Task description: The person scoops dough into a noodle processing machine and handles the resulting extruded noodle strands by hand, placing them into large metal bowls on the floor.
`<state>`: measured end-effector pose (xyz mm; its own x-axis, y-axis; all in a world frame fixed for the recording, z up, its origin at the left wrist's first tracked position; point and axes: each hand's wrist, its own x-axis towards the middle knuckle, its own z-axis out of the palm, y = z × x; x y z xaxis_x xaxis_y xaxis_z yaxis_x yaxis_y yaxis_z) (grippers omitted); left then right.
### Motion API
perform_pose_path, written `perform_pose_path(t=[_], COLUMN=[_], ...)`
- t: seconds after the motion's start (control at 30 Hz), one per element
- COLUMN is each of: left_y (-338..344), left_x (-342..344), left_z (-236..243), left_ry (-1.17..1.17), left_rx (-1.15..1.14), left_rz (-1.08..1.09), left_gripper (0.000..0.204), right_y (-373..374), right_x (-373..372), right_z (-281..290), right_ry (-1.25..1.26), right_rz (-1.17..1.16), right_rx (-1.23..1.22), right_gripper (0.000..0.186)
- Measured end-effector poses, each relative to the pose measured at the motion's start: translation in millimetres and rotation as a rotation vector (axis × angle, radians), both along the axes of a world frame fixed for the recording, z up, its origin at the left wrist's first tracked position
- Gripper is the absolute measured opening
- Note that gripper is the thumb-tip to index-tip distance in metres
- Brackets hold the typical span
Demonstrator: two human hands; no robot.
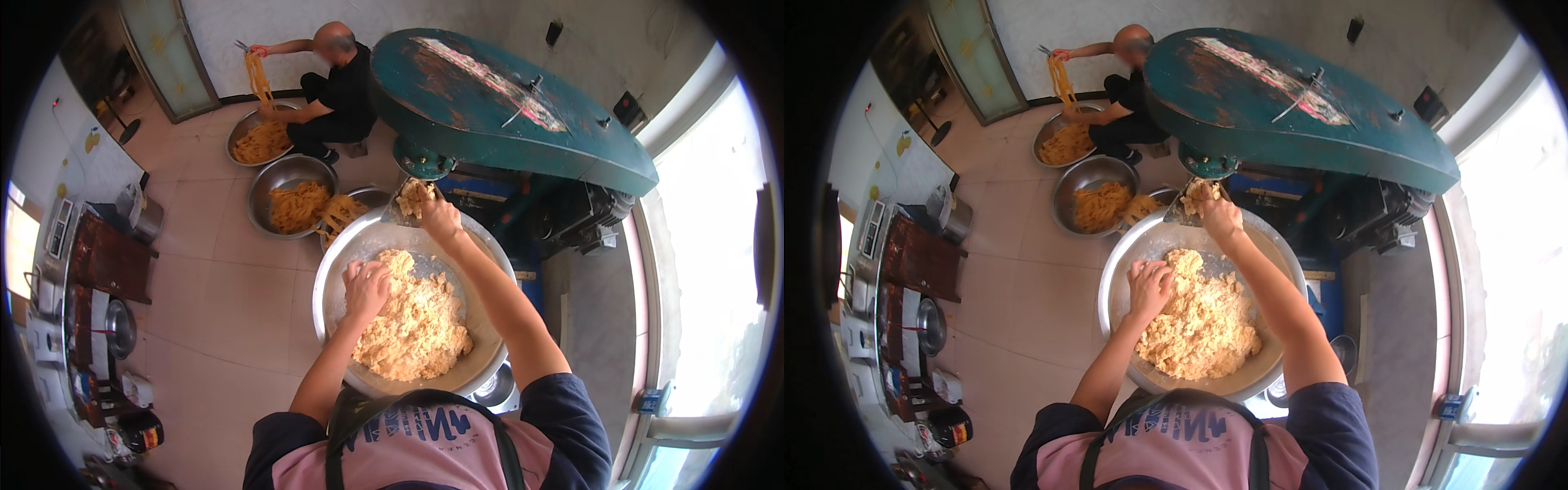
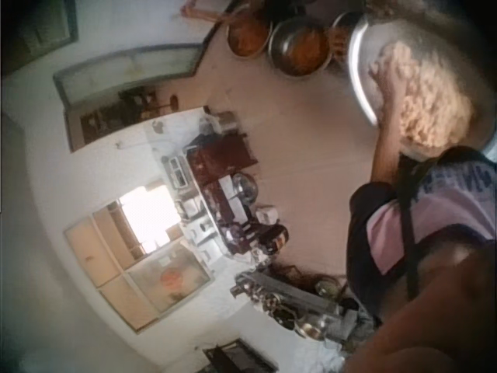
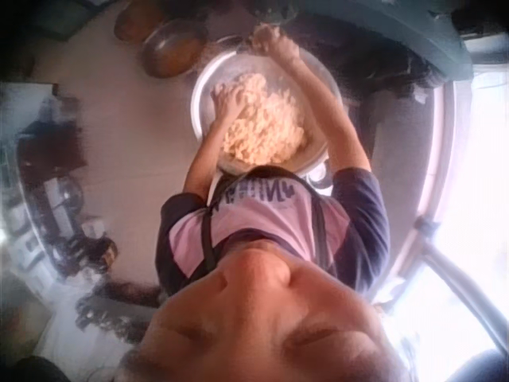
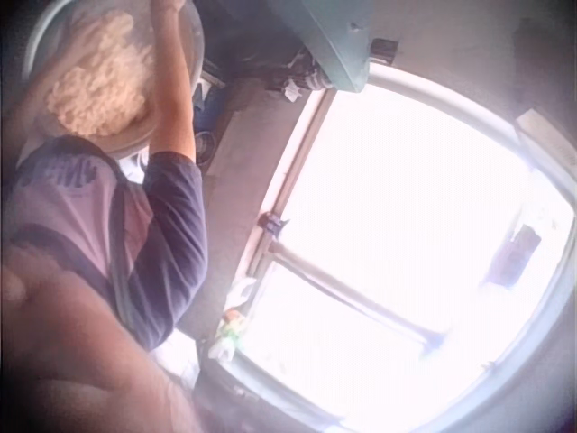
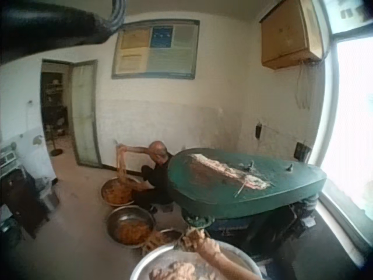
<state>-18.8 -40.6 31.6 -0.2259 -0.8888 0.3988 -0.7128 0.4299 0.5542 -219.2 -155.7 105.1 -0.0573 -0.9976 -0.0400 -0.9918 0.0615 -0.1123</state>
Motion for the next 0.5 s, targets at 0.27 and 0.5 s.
perform_pose_path(t=[0.27, 0.5], left_y=[-2.9, -5.1], left_x=[8.4, 13.0], left_z=[-29.5, -18.1], left_ry=[0.075, 0.046], left_rx=[0.029, 0.124], left_rz=[0.037, 0.033], left_gripper=[0.011, 0.019], right_y=[-4.9, 29.3], right_x=[4.5, 13.7], right_z=[-2.1, 35.2], right_ry=[-0.154, -0.082], right_rz=[-0.075, 0.002], right_rx=[-0.149, -0.206], right_gripper=[0.048, 0.030])
